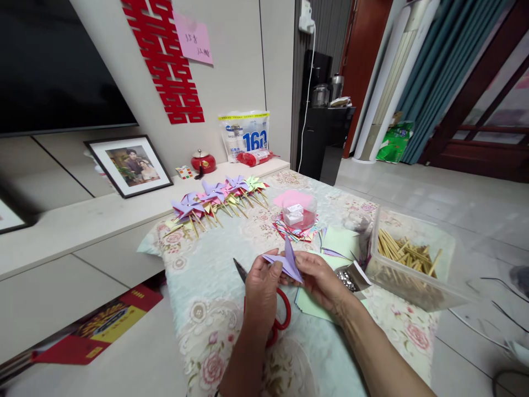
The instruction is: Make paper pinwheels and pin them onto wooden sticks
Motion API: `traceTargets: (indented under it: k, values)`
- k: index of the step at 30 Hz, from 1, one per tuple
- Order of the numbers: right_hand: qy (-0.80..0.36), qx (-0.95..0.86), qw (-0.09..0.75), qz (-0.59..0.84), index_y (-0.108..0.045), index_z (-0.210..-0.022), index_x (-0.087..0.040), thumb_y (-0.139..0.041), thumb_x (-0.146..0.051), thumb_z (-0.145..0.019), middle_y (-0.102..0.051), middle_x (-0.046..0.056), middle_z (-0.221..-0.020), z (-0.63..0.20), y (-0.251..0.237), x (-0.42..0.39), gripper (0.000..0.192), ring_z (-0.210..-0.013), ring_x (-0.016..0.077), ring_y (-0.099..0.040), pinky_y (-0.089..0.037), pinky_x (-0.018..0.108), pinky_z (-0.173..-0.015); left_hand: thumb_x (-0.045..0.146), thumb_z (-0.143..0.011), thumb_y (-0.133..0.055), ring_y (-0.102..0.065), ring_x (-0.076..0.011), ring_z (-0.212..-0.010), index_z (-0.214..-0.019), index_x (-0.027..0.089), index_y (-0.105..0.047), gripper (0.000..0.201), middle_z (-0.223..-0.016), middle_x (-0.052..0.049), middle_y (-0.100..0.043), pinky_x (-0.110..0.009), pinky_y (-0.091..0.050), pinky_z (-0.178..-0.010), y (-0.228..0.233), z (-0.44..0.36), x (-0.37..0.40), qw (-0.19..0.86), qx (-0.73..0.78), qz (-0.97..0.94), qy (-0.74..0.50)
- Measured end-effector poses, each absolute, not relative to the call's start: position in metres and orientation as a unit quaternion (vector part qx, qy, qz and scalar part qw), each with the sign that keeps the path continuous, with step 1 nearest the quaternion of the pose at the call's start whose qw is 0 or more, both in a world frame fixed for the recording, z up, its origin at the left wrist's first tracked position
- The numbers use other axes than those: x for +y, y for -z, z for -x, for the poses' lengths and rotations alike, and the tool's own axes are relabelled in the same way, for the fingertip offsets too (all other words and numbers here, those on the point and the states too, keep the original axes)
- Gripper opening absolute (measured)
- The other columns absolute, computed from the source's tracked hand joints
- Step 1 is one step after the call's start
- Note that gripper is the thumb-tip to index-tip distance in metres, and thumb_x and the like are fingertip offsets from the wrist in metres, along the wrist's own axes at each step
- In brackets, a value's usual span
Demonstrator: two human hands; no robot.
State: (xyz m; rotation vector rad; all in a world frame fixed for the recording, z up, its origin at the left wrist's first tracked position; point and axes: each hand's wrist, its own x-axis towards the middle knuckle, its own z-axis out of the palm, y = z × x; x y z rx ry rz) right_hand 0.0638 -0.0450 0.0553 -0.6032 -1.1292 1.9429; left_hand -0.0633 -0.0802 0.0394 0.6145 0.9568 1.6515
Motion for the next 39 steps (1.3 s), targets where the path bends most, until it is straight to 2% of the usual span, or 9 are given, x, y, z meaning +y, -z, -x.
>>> traceTargets:
  k: [3,6,10,13,18,23,32,35,39]
  values:
    - [-0.787,-0.399,0.401,0.245,-0.075,-0.095,-0.013,-0.08,-0.047,-0.073,-0.072,0.006,-0.079,-0.065,-0.055,-0.044,0.04,-0.067,0.0161,-0.061,-0.042,0.024,-0.058,0.039,-0.067,-0.086,-0.058,-0.0099,-0.058,-0.102,0.016,-0.066,0.046,-0.083,-0.002,-0.07,-0.024,-0.048,-0.056,-0.042,0.063,-0.081,0.552,0.383,-0.254,-0.696]
    - [-0.804,-0.354,0.405,0.254,-0.074,-0.098,-0.014,-0.08,-0.048,-0.073,-0.074,0.008,-0.084,-0.066,-0.053,-0.044,0.043,-0.065,0.0156,-0.063,-0.045,0.025,-0.059,0.037,-0.067,-0.085,-0.058,-0.0099,-0.059,-0.101,0.017,-0.066,0.044,-0.086,-0.002,-0.071,-0.024,-0.047,-0.057,-0.044,0.063,-0.082,0.563,0.36,-0.255,-0.699]
    - [-0.815,-0.327,0.4,0.263,-0.072,-0.104,-0.016,-0.071,-0.049,-0.08,-0.076,0.012,-0.102,-0.069,-0.051,-0.042,0.041,-0.072,0.0184,-0.067,-0.051,0.029,-0.064,0.036,-0.068,-0.085,-0.06,-0.011,-0.063,-0.102,0.018,-0.067,0.043,-0.096,-0.005,-0.072,-0.025,-0.048,-0.058,-0.045,0.063,-0.083,0.57,0.345,-0.252,-0.702]
    - [-0.817,-0.319,0.401,0.265,-0.07,-0.109,-0.017,-0.064,-0.045,-0.086,-0.076,0.012,-0.107,-0.07,-0.05,-0.041,0.036,-0.075,0.0193,-0.069,-0.052,0.03,-0.064,0.035,-0.066,-0.087,-0.063,-0.0134,-0.068,-0.102,0.018,-0.068,0.044,-0.098,-0.006,-0.073,-0.026,-0.049,-0.06,-0.045,0.064,-0.083,0.574,0.336,-0.248,-0.705]
    - [-0.816,-0.3,0.409,0.276,-0.07,-0.102,-0.016,-0.062,-0.039,-0.087,-0.077,0.01,-0.092,-0.07,-0.049,-0.039,0.029,-0.072,0.0195,-0.068,-0.054,0.033,-0.068,0.031,-0.064,-0.088,-0.064,-0.0131,-0.069,-0.101,0.019,-0.069,0.043,-0.091,-0.003,-0.072,-0.025,-0.05,-0.061,-0.045,0.065,-0.083,0.576,0.33,-0.245,-0.707]
    - [-0.806,-0.283,0.44,0.277,-0.072,-0.082,-0.015,-0.066,-0.019,-0.074,-0.074,0.005,-0.071,-0.067,-0.048,-0.039,0.01,-0.059,0.0165,-0.065,-0.053,0.029,-0.061,0.025,-0.064,-0.088,-0.061,-0.0104,-0.062,-0.102,0.017,-0.068,0.044,-0.076,0.0,-0.067,-0.023,-0.049,-0.06,-0.044,0.066,-0.083,0.586,0.327,-0.255,-0.696]
    - [-0.773,-0.299,0.472,0.3,-0.074,-0.087,-0.014,-0.077,-0.012,-0.06,-0.076,0.003,-0.075,-0.063,-0.046,-0.039,0.027,-0.06,0.0176,-0.067,-0.053,0.029,-0.058,0.035,-0.065,-0.087,-0.057,-0.0109,-0.057,-0.096,0.015,-0.069,0.041,-0.064,0.001,-0.066,-0.023,-0.047,-0.059,-0.039,0.064,-0.082,0.574,0.374,-0.293,-0.667]
    - [-0.755,-0.307,0.484,0.319,-0.074,-0.082,-0.013,-0.085,-0.022,-0.062,-0.075,0.003,-0.071,-0.062,-0.047,-0.041,0.025,-0.06,0.0178,-0.067,-0.053,0.03,-0.06,0.041,-0.068,-0.085,-0.055,-0.0106,-0.055,-0.088,0.015,-0.069,0.036,-0.065,0.001,-0.065,-0.023,-0.046,-0.056,-0.034,0.063,-0.081,0.548,0.401,-0.308,-0.666]
    - [-0.731,-0.317,0.496,0.345,-0.075,-0.084,-0.012,-0.091,-0.032,-0.059,-0.077,0.005,-0.075,-0.061,-0.047,-0.043,0.035,-0.064,0.0178,-0.066,-0.053,0.03,-0.063,0.045,-0.069,-0.083,-0.053,-0.0104,-0.055,-0.077,0.015,-0.066,0.035,-0.064,0.001,-0.064,-0.022,-0.044,-0.053,-0.031,0.065,-0.081,0.529,0.439,-0.287,-0.667]
